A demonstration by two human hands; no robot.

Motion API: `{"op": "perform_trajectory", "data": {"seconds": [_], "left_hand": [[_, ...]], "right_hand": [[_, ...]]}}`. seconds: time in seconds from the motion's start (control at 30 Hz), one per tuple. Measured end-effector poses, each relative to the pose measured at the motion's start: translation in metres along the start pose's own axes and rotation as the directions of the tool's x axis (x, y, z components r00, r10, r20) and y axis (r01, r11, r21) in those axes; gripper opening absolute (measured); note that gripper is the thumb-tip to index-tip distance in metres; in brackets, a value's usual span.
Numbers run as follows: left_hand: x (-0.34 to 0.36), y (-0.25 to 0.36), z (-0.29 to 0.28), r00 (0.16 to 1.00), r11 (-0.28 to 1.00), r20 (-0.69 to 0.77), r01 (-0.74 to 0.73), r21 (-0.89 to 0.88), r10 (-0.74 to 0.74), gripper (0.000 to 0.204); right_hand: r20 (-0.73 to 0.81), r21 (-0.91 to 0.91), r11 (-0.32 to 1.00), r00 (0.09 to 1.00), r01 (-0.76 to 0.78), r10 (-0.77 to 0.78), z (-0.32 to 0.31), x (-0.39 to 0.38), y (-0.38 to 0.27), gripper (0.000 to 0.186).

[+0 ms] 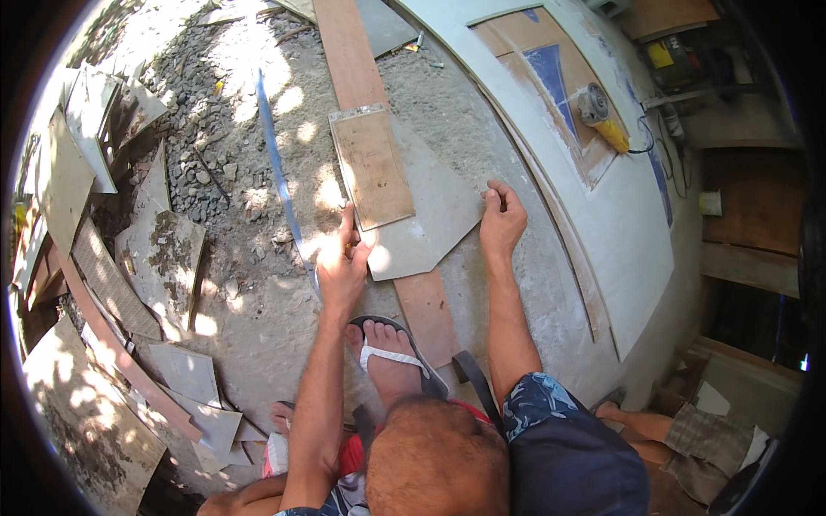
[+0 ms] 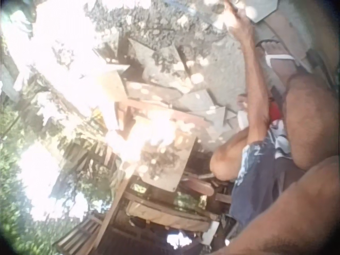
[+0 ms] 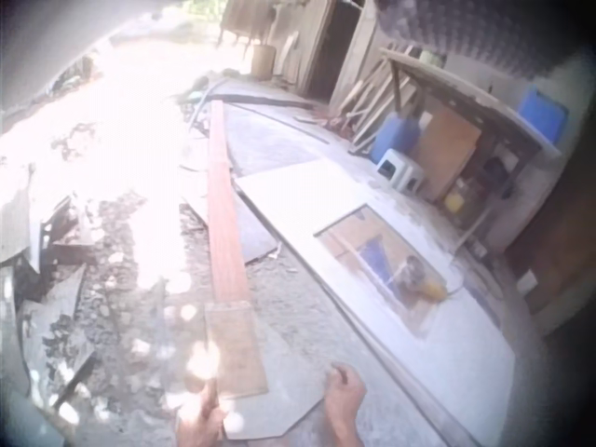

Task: The person measures and marks a tile using a pencil and a straight edge, then uses an angle grinder to cut the tile along the marked line. The person handles the tile and tools while sitting on the ground.

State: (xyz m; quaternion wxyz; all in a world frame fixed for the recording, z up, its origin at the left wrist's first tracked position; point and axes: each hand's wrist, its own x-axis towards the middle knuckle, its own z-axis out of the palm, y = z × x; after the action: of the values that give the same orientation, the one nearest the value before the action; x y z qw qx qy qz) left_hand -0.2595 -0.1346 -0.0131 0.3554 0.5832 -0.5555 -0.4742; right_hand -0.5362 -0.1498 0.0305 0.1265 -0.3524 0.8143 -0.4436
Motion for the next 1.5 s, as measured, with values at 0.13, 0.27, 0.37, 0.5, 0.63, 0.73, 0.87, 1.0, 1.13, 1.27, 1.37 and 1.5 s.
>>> {"op": "perform_trajectory", "data": {"seconds": [0.13,0.27,0.37,0.5,0.63,0.73,0.87,1.0,1.13,1.27,1.37,1.5], "left_hand": [[-0.007,0.013,0.019,0.996,0.996,-0.043,0.075,-0.046,-0.077,0.077],[-0.006,0.004,0.019,0.992,0.989,-0.065,0.098,-0.106,-0.106,0.085],[-0.006,0.001,0.015,0.999,0.990,-0.041,0.028,0.138,-0.022,0.081],[-0.014,0.013,0.014,1.000,0.987,0.009,0.001,0.158,-0.002,0.076],[-0.032,0.016,0.012,0.996,0.989,0.061,-0.078,0.124,0.071,0.073],[-0.062,0.018,0.009,0.994,0.988,0.095,-0.074,0.134,0.062,0.067],[-0.076,-0.003,0.020,0.977,0.963,-0.028,-0.202,0.176,0.210,0.058],[-0.073,-0.005,0.019,0.959,0.915,-0.079,-0.231,0.330,0.271,0.057],[-0.070,0.008,0.014,0.972,0.896,0.010,-0.219,0.385,0.233,0.061],[-0.065,0.011,0.016,0.977,0.916,0.096,-0.211,0.341,0.189,0.062],[-0.060,0.005,0.002,0.977,0.926,0.070,-0.213,0.312,0.201,0.064],[-0.047,0.011,-0.004,0.982,0.984,0.145,-0.140,0.115,0.123,0.069]], "right_hand": [[0.126,-0.021,0.997,0.989,0.076,-0.073,-0.003,-0.024,0.008,0.024],[0.342,-0.017,0.942,0.887,0.334,-0.309,0.036,-0.057,-0.022,0.036],[0.318,-0.113,0.920,0.891,0.375,-0.324,0.066,-0.062,-0.031,0.045],[0.332,-0.142,0.922,0.895,0.361,-0.299,0.068,-0.060,-0.032,0.046],[0.399,-0.071,0.961,0.891,0.266,-0.217,0.040,-0.078,-0.014,0.050],[0.430,-0.057,0.957,0.872,0.285,-0.235,0.011,-0.100,-0.001,0.054],[0.472,-0.037,0.944,0.838,0.328,-0.273,-0.006,-0.111,0.007,0.066],[0.592,-0.013,0.945,0.764,0.326,-0.256,-0.015,-0.103,-0.015,0.084],[0.645,-0.081,0.941,0.737,0.328,-0.202,-0.020,-0.084,-0.015,0.090],[0.653,-0.162,0.920,0.738,0.356,-0.171,-0.022,-0.070,-0.005,0.098],[0.658,-0.297,0.842,0.735,0.451,-0.162,-0.009,-0.088,-0.046,0.114],[0.614,-0.339,0.768,0.746,0.544,-0.257,0.000,-0.095,-0.038,0.122]]}}
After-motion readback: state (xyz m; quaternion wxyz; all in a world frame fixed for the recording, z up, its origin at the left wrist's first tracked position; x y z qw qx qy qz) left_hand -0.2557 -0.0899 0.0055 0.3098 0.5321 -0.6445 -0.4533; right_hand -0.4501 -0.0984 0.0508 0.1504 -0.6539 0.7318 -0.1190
